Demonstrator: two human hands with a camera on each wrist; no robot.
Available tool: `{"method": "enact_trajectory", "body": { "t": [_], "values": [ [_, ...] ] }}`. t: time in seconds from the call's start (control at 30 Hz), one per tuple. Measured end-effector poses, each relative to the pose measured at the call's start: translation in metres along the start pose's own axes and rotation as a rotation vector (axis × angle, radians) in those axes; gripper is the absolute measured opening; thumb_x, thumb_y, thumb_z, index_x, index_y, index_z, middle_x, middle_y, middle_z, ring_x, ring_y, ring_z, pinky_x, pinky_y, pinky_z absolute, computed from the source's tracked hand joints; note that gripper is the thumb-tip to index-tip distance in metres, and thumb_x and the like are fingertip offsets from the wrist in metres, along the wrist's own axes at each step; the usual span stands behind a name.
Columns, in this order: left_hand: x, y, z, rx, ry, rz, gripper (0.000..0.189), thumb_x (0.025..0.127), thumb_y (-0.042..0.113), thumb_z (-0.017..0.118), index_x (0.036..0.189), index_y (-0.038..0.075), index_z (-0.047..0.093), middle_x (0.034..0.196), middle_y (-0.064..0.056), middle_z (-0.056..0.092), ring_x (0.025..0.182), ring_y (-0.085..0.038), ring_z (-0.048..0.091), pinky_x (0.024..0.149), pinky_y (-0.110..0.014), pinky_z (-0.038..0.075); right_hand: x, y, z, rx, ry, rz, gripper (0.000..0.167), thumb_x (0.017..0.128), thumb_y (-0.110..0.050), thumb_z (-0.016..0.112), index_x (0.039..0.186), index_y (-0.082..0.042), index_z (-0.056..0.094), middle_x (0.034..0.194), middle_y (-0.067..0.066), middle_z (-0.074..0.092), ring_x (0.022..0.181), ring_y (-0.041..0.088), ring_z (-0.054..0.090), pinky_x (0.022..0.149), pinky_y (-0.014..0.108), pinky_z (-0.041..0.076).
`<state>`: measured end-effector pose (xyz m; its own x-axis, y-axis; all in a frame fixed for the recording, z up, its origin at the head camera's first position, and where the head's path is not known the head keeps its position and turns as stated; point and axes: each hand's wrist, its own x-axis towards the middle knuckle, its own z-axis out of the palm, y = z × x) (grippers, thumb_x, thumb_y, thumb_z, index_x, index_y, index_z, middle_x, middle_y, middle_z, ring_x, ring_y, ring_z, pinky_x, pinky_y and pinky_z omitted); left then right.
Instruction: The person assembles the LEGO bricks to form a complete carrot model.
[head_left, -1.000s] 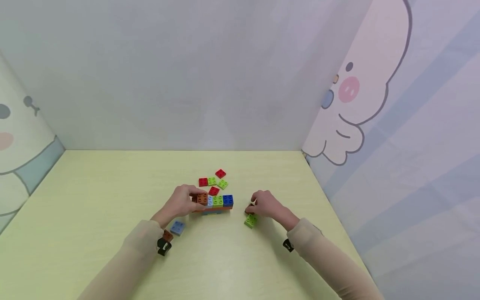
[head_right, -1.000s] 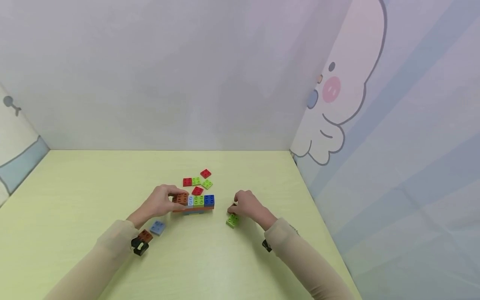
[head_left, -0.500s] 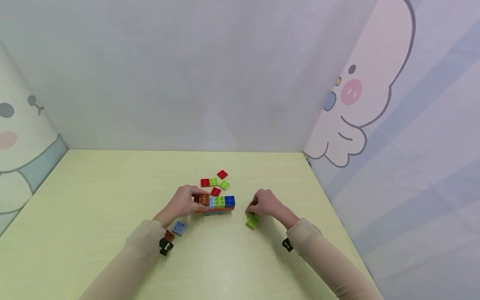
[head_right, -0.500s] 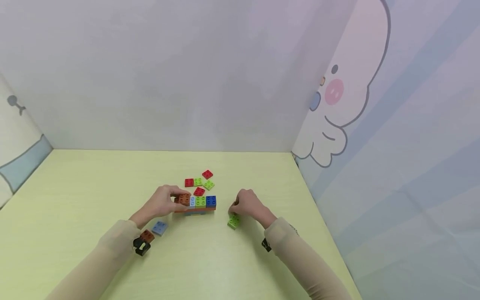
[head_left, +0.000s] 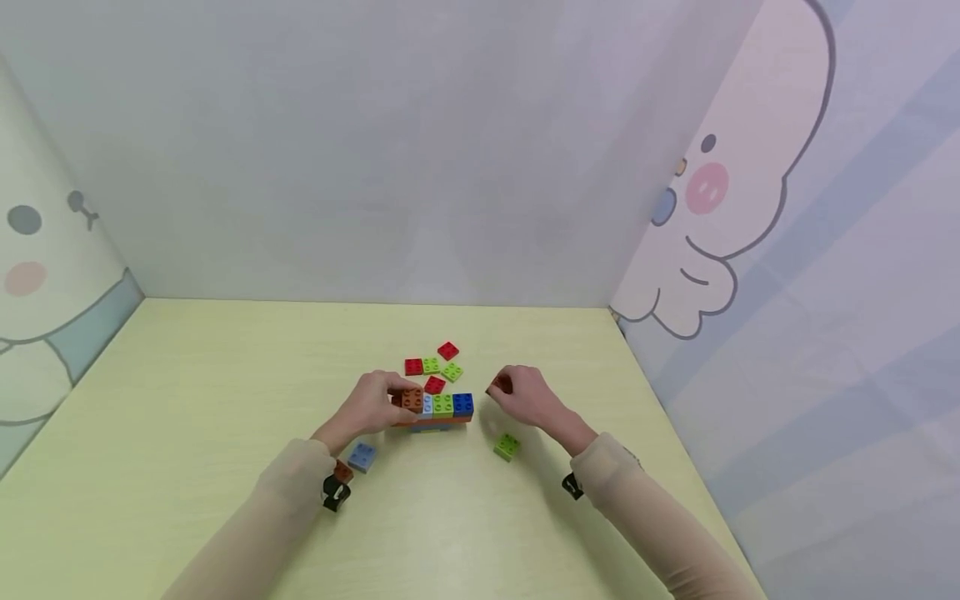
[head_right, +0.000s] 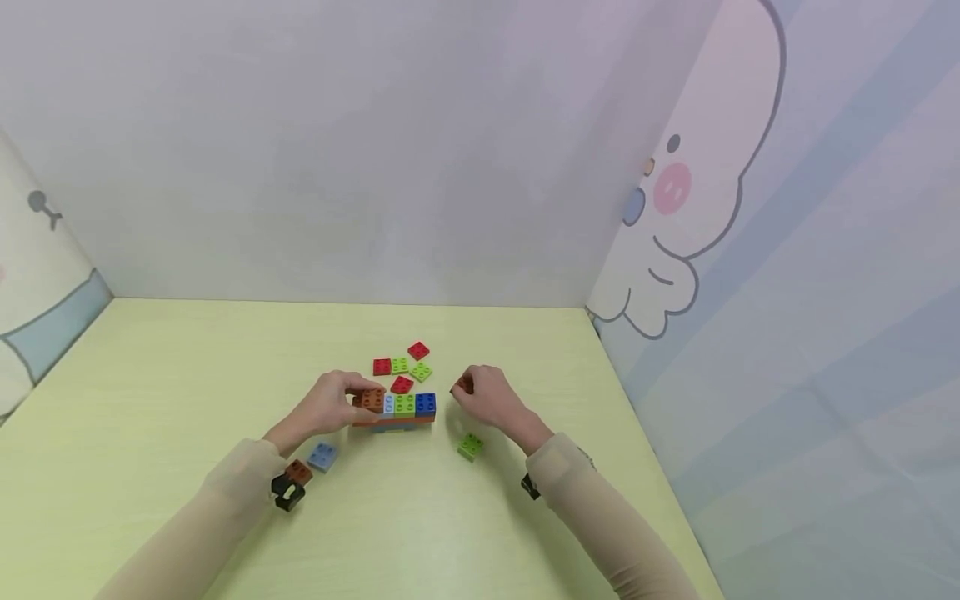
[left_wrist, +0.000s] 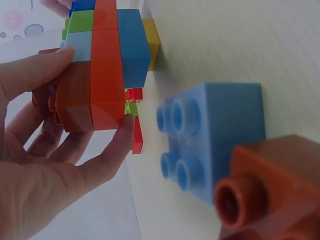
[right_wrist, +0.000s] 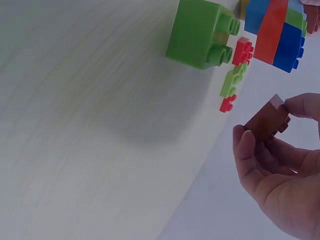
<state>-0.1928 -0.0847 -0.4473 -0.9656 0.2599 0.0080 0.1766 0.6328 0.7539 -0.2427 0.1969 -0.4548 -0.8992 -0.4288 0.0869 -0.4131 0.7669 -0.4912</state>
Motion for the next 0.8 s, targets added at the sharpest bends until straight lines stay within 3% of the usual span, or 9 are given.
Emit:
{"method": "enact_trajectory", "body": {
  "t": [0.2,0.5,0.8],
  "values": [
    [0.0,0.001,0.0,0.01,0.002,0.0,0.039,0.072,0.013,0.084,0.11,0.01,0.073,0.1,-0.003,0.063,0.086,-0.02,0.051,0.071,-0.034,0.046,0.006,-0.01,-0.003,0.111,0.034,-0.079,0.018,0.092,-0.03,0.064,0.097,-0.014,0.069,0.082,-0.009,0.062,0.075,0.007,0.057,0.063,0.027,0.049],
    [0.0,0.003,0.0,0.008,-0.002,0.005,0.039,0.073,0.012,0.083,0.111,0.008,0.072,0.1,-0.003,0.063,0.087,-0.021,0.053,0.071,-0.034,0.047,0.011,-0.022,-0.005,0.209,-0.028,-0.159,0.033,0.092,-0.031,0.065,0.114,-0.007,0.069,0.094,-0.008,0.066,0.084,0.005,0.062,0.069,0.023,0.051],
    [0.001,0.002,-0.001,0.024,-0.002,0.006,0.041,0.073,0.014,0.084,0.112,0.008,0.072,0.105,-0.004,0.064,0.09,-0.021,0.051,0.074,-0.036,0.046,0.007,-0.037,-0.001,0.162,-0.08,-0.244,0.038,0.09,-0.028,0.067,0.12,-0.004,0.066,0.106,-0.002,0.067,0.093,0.006,0.059,0.07,0.023,0.05]
  ]
}}
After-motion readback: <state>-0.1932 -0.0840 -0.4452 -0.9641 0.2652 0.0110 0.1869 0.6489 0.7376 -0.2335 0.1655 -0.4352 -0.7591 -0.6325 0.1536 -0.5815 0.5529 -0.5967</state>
